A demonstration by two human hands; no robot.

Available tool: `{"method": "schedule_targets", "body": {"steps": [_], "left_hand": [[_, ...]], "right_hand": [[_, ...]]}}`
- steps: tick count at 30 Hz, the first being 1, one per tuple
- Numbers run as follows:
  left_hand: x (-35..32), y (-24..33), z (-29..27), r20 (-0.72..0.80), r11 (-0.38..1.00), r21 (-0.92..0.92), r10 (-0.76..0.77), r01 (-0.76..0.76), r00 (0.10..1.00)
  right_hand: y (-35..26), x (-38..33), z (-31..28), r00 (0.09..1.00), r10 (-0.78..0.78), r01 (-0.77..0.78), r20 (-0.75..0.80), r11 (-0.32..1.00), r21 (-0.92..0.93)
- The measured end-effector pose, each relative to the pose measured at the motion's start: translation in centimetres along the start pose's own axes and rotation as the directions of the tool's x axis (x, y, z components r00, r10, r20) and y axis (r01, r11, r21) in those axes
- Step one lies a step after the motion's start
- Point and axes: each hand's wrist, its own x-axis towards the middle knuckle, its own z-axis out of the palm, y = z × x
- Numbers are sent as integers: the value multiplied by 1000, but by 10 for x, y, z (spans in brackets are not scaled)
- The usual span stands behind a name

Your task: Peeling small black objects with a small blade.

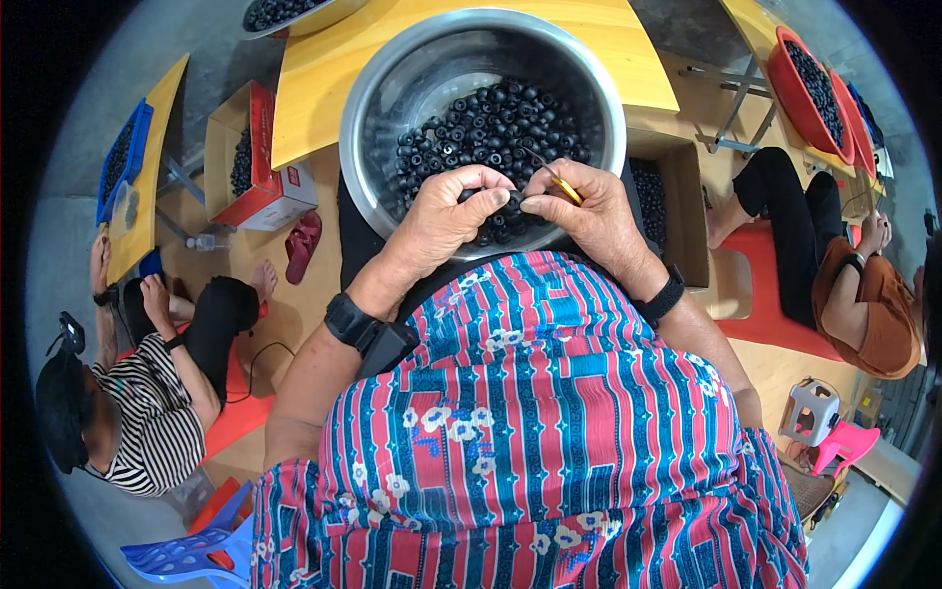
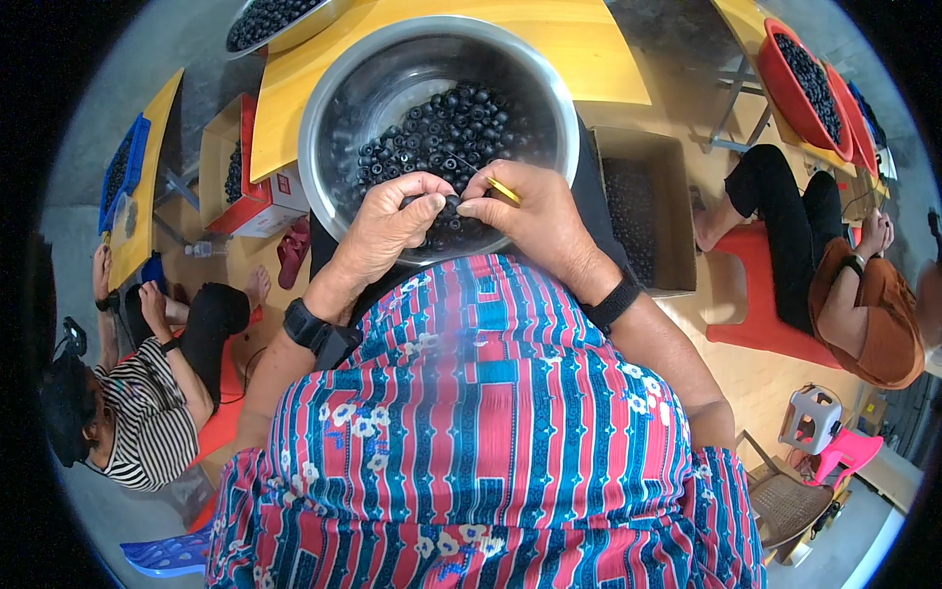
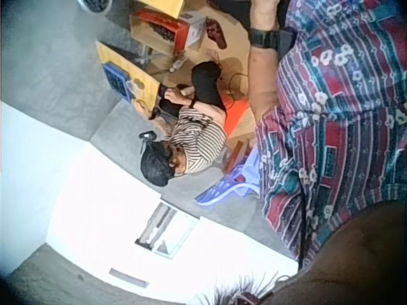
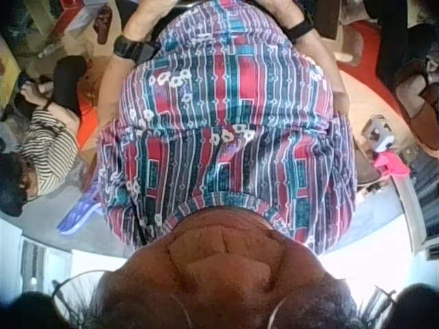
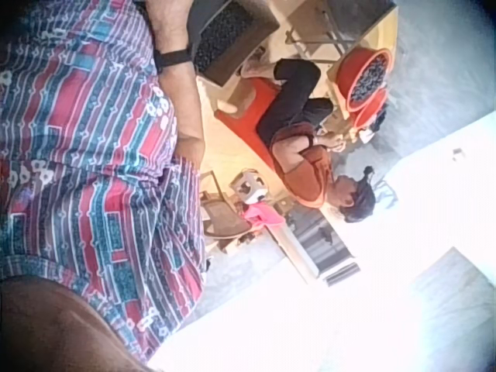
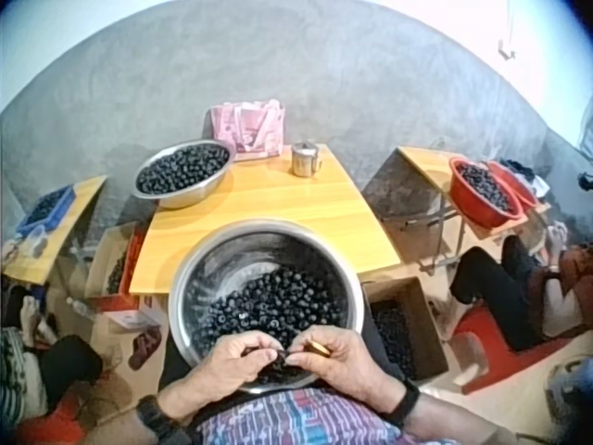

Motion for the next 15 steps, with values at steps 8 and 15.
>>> {"method": "schedule_targets", "body": {"steps": [8, 15], "left_hand": [[1, -16, 2, 117, 898, -420, -87, 128, 989], [0, -18, 1, 199, 840, -514, -82, 175, 977]], "right_hand": [[-2, -1, 7, 991, -137, 137, -8, 989, 52], [-9, -2, 4, 992, -128, 128, -6, 992, -14]]}}
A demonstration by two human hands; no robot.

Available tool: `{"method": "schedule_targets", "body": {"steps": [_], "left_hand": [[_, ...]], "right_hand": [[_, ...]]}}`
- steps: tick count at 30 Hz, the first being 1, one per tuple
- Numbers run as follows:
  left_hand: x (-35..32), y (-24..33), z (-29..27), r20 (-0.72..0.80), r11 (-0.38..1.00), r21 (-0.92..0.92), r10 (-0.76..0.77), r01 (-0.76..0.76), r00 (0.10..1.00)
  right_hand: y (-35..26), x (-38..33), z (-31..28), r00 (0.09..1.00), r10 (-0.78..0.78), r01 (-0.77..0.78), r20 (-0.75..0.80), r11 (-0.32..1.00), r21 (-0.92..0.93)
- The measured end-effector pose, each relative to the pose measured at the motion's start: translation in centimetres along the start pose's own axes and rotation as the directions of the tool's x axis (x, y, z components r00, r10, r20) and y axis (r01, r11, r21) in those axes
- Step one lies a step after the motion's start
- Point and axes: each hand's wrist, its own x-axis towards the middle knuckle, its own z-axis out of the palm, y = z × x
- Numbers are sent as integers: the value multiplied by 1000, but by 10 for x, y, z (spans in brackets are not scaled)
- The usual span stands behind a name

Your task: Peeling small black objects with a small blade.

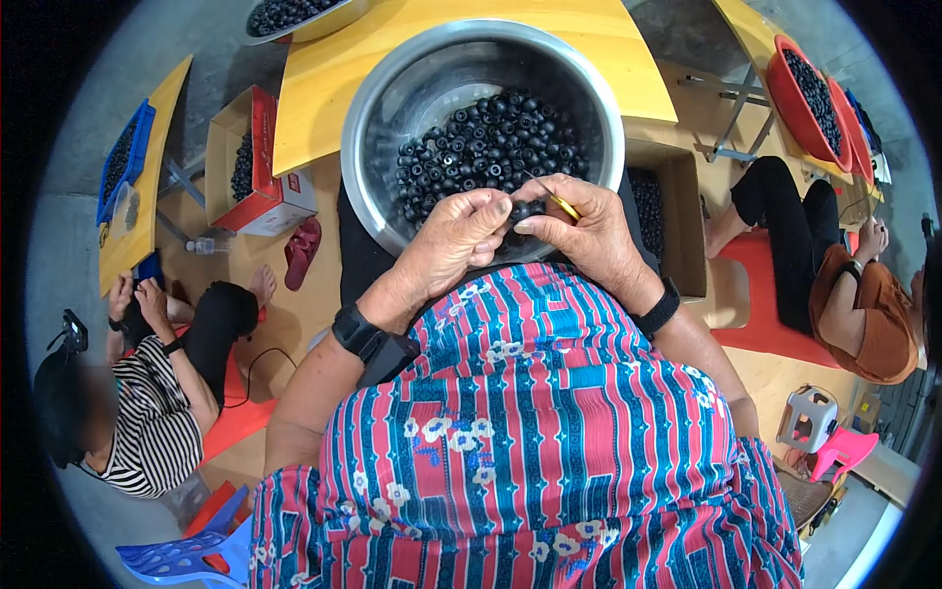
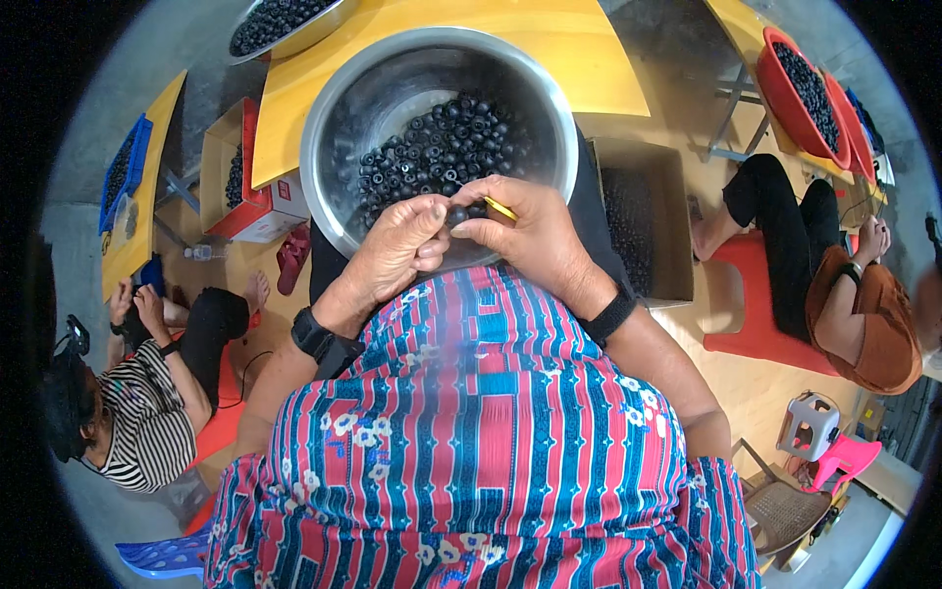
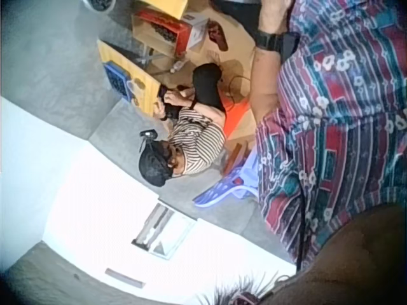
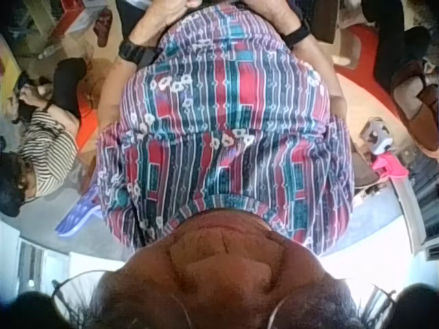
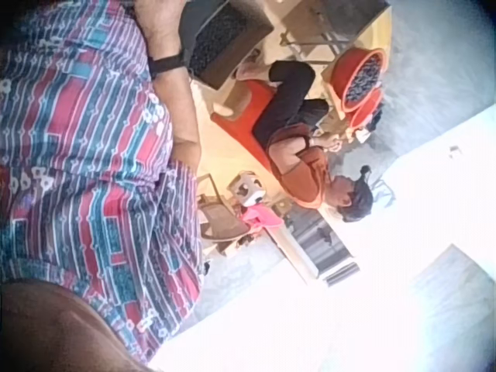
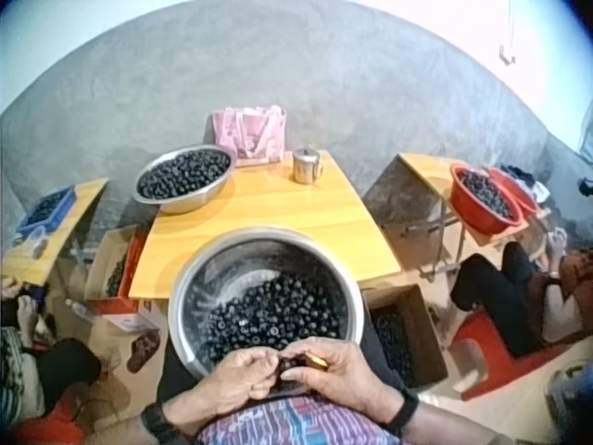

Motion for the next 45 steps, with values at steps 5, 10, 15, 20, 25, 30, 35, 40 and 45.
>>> {"method": "schedule_targets", "body": {"steps": [5, 10, 15, 20, 25, 30, 35, 40, 45], "left_hand": [[-1, 1, 13, -88, 998, 68, 11, -5, 996], [-1, -5, 3, -30, 999, -37, 4, -5, 1000], [-3, -5, 1, 24, 991, -84, 106, -103, 994], [-5, -5, 3, 24, 987, -104, 125, -122, 992], [-3, -7, 2, 79, 985, -126, 131, -120, 988], [-5, -3, 8, 34, 991, -59, 126, -124, 991], [-5, -6, 2, 85, 986, -125, 125, -114, 988], [-5, -5, 3, 88, 986, -123, 123, -112, 988], [-5, -5, 1, 91, 990, -99, 113, -104, 989]], "right_hand": [[0, 0, 3, 999, 8, -9, -41, 999, -35], [8, -1, 6, 995, -59, 55, -77, 997, -56], [2, -1, -4, 998, -8, 0, -67, 992, -125], [4, -2, -2, 988, -136, 151, 68, 937, -314], [7, -2, 0, 983, -150, 180, 109, 913, -367], [0, -2, 2, 988, -119, 149, 101, 910, -387], [1, -2, 2, 989, -113, 143, 99, 908, -394], [2, -2, 2, 989, -124, 147, 84, 909, -390], [3, -2, 2, 987, -134, 158, 90, 907, -390]]}}
